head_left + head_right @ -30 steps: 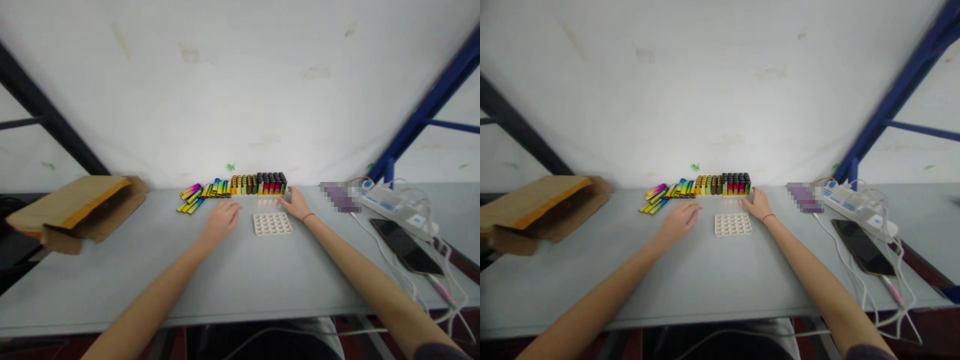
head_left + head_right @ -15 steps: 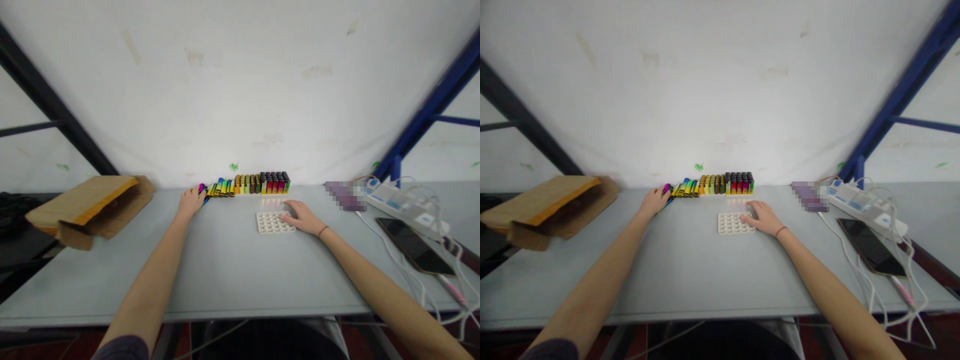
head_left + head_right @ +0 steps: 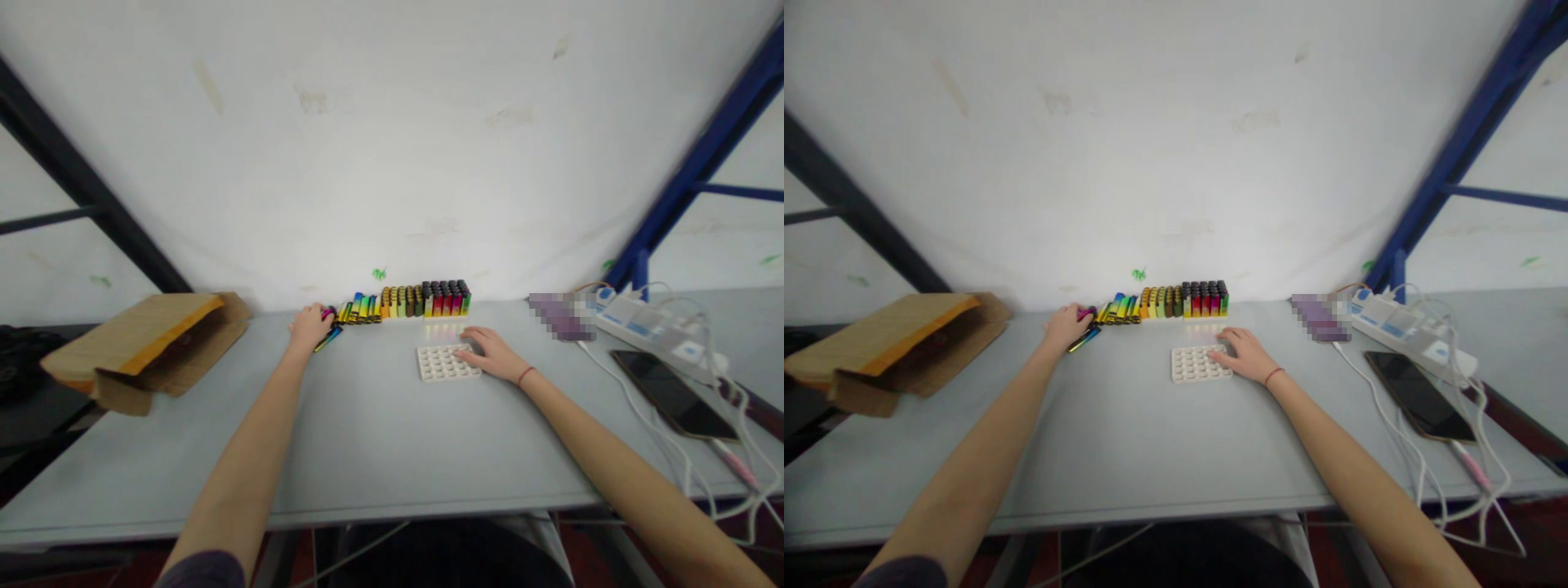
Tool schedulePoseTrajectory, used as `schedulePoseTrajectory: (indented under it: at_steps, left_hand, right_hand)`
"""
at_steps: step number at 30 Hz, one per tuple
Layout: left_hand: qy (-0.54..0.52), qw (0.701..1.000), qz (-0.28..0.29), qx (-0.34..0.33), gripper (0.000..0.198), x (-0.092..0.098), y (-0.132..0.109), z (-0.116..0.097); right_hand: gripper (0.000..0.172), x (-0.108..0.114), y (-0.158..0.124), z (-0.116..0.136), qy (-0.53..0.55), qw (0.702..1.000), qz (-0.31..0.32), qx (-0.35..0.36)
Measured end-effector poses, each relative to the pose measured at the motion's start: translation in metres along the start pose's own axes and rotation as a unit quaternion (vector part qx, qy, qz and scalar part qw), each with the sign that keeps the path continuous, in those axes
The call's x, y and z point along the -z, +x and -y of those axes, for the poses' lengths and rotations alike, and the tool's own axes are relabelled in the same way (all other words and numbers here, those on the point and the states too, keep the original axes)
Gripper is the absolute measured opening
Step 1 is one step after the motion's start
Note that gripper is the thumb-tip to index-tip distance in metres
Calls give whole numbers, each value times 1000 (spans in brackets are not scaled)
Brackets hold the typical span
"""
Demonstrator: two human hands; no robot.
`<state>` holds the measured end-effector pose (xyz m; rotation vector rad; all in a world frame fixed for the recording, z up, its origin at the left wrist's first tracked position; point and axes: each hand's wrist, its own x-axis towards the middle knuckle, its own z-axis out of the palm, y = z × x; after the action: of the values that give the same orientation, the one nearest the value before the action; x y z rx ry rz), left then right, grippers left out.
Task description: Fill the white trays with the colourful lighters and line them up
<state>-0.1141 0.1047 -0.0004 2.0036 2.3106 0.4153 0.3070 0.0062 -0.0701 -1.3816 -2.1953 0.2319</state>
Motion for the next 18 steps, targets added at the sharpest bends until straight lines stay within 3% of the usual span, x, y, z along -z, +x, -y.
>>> schedulePoseTrajectory:
  at_steps: [4, 6, 8, 11, 13, 15, 18]
  left_hand:
    - [-58, 996, -61, 31, 34, -2, 1, -1]
    - [-142, 983, -112, 43, 29, -2, -1, -6]
    - [-274, 951, -140, 33, 20, -1, -7, -16]
    - [-494, 860, -125, 9, 9, -3, -27, -42]
    - [-629, 771, -97, 33, 16, -6, -46, -63]
    - [-713, 700, -10, 45, 31, -10, -68, -82]
    - [-757, 641, 111, 56, 49, -16, -96, -100]
  right_hand:
    - [53, -1, 0, 0, 1, 1000, -1, -6]
    - [54, 0, 0, 1, 6, 1000, 2, -10]
    - [60, 3, -1, 2, 16, 1000, 14, -7]
    - [89, 8, -6, 1, 27, 997, 64, 14]
    - [109, 9, -10, 0, 25, 995, 93, 20]
    - [114, 9, -13, -2, 22, 994, 103, 12]
    - [110, 8, -14, -2, 22, 994, 107, -2]
